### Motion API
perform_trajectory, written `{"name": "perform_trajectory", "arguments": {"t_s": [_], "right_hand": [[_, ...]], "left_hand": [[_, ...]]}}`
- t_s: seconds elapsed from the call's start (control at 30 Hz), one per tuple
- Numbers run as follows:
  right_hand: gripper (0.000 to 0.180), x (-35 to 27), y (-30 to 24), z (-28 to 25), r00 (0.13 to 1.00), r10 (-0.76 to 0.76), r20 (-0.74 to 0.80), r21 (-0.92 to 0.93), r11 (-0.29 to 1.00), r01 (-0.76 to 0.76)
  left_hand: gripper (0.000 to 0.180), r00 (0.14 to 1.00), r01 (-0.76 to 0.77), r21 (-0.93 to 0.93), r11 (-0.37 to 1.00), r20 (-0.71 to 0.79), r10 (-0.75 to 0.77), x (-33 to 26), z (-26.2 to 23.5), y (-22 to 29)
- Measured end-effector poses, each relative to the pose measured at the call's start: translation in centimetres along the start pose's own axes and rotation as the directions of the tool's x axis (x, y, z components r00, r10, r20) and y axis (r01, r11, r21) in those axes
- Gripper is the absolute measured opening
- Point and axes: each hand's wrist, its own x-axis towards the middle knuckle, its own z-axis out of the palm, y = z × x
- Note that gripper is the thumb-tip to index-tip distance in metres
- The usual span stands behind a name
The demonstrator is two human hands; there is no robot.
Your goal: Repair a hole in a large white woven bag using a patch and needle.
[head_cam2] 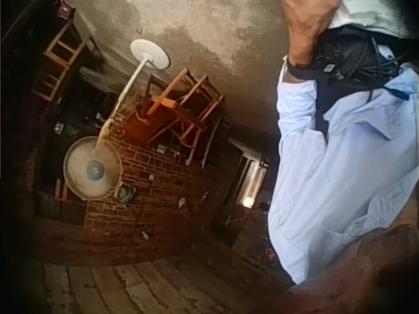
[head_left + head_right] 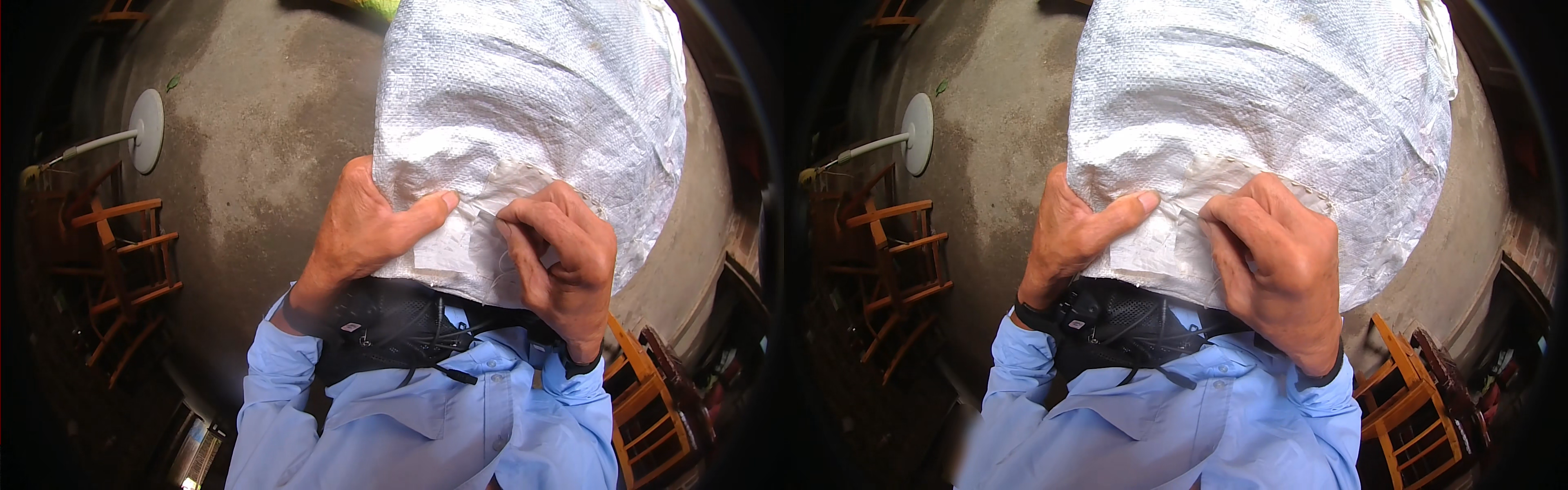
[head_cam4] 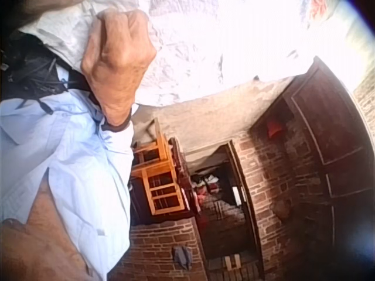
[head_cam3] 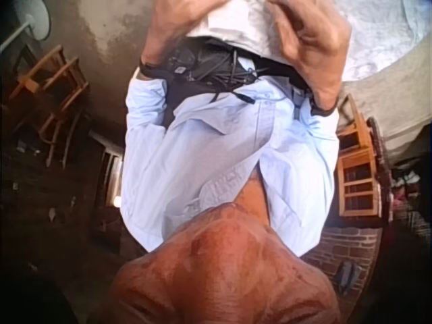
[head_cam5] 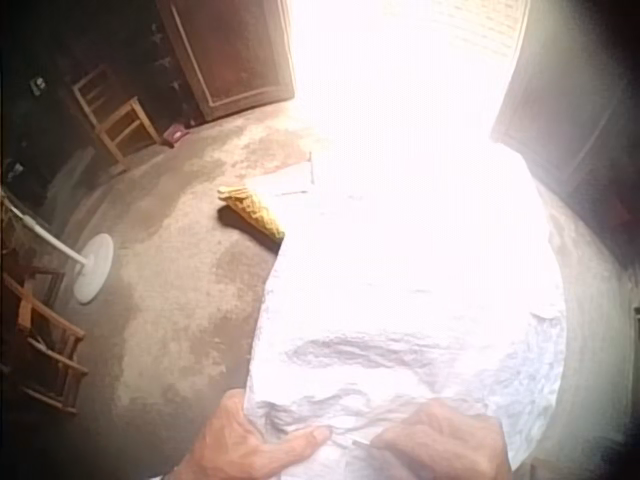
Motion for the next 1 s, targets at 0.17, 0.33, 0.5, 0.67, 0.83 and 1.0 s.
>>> {"name": "perform_trajectory", "arguments": {"t_s": [0.17,0.33,0.5,0.67,0.83,1.0], "right_hand": [[0.019,-0.04,-0.06,0.07,1.000,0.009,-0.005,0.012,1.000,-0.009],[0.019,0.03,-0.05,0.07,1.000,0.012,0.005,0.017,1.000,-0.012],[0.019,0.03,-0.05,0.25,1.000,0.009,0.001,0.001,1.000,-0.009],[0.019,0.01,-0.07,0.21,1.000,0.022,0.007,0.008,1.000,-0.022],[0.018,0.13,-0.24,0.20,1.000,0.016,0.006,0.002,1.000,-0.016],[0.018,0.16,-0.45,0.13,1.000,0.017,0.019,-0.024,1.000,-0.017]], "left_hand": [[0.032,1.000,0.004,0.020,1.000,-0.007,-0.004,-0.03,-0.06,-0.04],[0.032,1.000,-0.030,0.016,0.999,-0.008,0.030,0.02,0.01,-0.09],[0.032,1.000,-0.016,0.013,1.000,0.005,0.016,0.05,-0.08,-0.10],[0.032,1.000,-0.010,0.004,1.000,0.005,0.010,0.01,-0.08,-0.01],[0.027,0.998,-0.058,-0.004,0.998,-0.025,0.057,0.09,0.05,-0.48],[0.027,0.998,-0.060,0.001,0.998,-0.028,0.060,0.01,0.10,-0.34]]}}
